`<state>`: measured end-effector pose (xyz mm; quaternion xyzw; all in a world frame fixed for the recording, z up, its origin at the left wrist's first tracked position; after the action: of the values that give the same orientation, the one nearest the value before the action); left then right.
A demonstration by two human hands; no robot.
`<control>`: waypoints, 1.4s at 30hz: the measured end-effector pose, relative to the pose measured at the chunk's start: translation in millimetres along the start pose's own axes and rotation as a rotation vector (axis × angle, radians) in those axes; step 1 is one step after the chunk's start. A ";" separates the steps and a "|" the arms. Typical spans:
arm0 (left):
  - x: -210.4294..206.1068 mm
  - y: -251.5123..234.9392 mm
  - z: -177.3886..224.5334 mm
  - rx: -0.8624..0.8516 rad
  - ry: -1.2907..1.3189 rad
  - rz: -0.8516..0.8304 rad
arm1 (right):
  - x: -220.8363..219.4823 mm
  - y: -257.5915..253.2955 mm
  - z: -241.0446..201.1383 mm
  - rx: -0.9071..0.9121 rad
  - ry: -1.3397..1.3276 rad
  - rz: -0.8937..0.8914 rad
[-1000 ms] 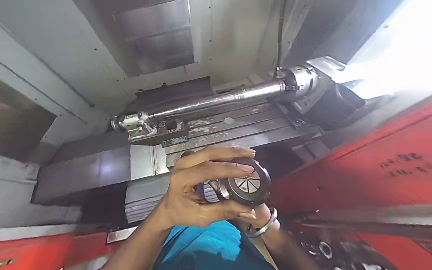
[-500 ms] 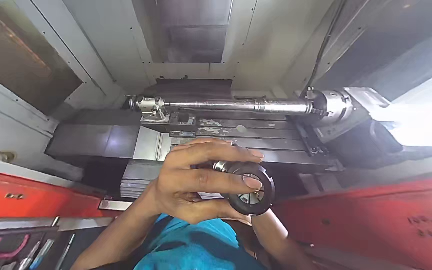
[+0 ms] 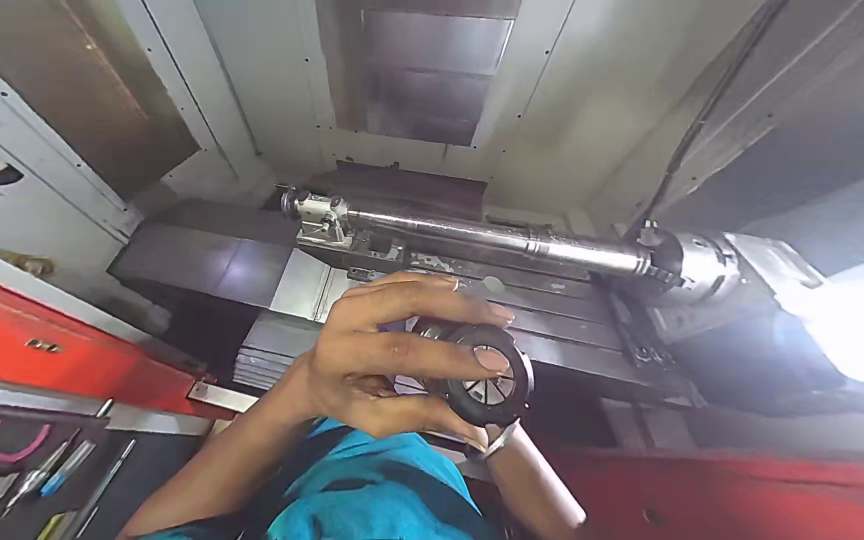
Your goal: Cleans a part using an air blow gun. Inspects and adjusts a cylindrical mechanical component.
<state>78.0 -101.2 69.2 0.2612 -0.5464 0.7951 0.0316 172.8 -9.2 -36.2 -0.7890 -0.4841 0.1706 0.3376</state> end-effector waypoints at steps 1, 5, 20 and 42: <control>2.7 1.8 0.0 0.007 -0.017 0.010 | -3.3 -0.7 4.7 -0.015 -0.074 -0.014; 13.7 9.8 5.6 0.047 -0.106 0.042 | -20.8 -11.9 13.7 -0.023 -0.171 -0.095; 33.4 22.7 21.2 0.106 -0.261 0.141 | -51.2 -29.8 11.0 -0.072 -0.330 -0.166; 36.6 23.7 24.5 0.098 -0.166 0.023 | -41.6 -25.8 27.4 0.069 0.005 -0.034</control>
<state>47.9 -141.0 72.0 0.3214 -0.5106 0.7967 -0.0356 120.0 -27.8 -40.1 -0.7689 -0.4905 0.1794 0.3687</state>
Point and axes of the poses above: each hand's wrist, its own y-axis away from the middle knuckle, its own x-axis out of the back of the hand, z = x × y, the point moved 7 cm from there along -y, towards the middle knuckle, and after that the axes turned 11 degrees about -z, right-handed, at the moved point
